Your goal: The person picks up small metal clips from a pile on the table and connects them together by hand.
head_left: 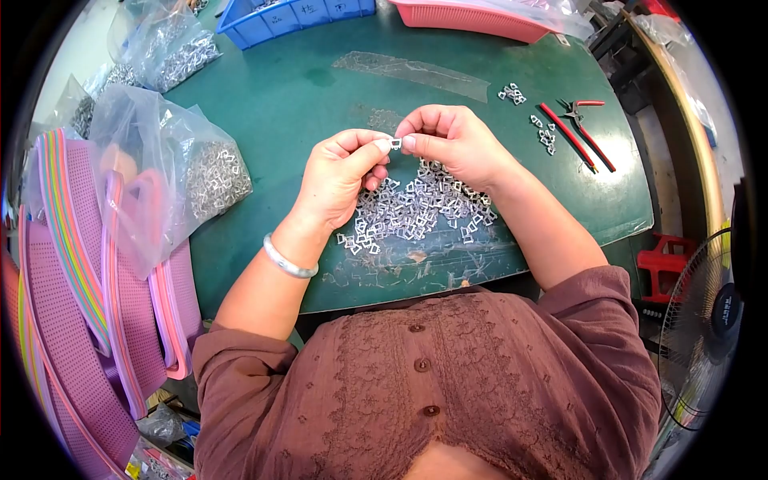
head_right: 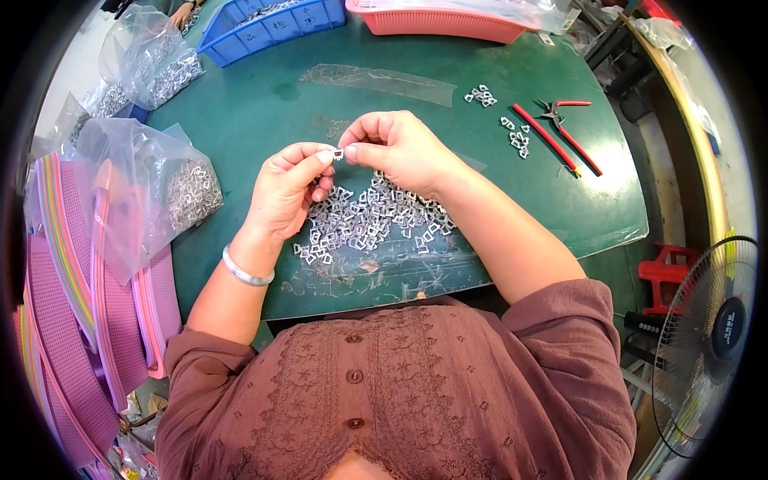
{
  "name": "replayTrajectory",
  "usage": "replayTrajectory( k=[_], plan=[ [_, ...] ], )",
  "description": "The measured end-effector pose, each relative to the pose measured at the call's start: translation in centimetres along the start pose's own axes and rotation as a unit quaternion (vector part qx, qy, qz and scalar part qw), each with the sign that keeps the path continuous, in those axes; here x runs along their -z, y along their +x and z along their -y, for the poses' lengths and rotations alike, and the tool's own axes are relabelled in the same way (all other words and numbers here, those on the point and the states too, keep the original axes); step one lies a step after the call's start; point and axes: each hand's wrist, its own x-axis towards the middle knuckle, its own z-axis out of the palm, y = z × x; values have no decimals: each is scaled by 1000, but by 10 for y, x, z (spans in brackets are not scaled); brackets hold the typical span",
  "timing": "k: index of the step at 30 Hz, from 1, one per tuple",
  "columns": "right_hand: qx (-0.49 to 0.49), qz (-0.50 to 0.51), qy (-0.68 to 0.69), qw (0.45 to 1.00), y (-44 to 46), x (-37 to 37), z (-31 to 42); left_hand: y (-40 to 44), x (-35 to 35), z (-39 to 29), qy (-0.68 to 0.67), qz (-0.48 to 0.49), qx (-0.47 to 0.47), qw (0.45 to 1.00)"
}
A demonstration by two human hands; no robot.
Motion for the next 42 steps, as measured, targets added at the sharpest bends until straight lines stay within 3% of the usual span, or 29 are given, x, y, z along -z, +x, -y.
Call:
replayTrajectory(
  k=[5,7,9,11,17,23,25,26,27,30,33,42],
  plan=[
    [13,-19,-50,998,2,3,-2,0,-1,-1,10,-9,-1,1000],
    [47,-67,-164,983,3,4,-6,1,2,-3,-32,-2,1,999],
    [114,-93,-311,939,6,7,-10,3,7,-4,-70,10,2,997],
    [212,-94,-481,846,8,11,-14,4,10,-3,-116,16,3,993],
    [221,-79,-552,800,6,9,-18,5,13,-4,-162,37,15,986],
    [177,-70,-503,843,9,8,-9,5,10,-2,-87,15,47,995],
    [69,-76,-280,955,6,3,-1,5,7,0,-45,-1,56,997],
    [12,-77,-160,984,6,1,1,4,5,0,-19,6,61,998],
    [42,-66,-97,992,8,4,-6,2,3,-1,6,14,65,998],
    [12,-50,56,997,3,-5,1,-2,-3,-2,39,25,70,996],
    [16,-63,104,992,3,-8,0,-2,-3,-1,42,29,62,997],
    [-2,-59,80,995,0,-9,-2,-2,0,-2,3,22,32,999]
  ],
)
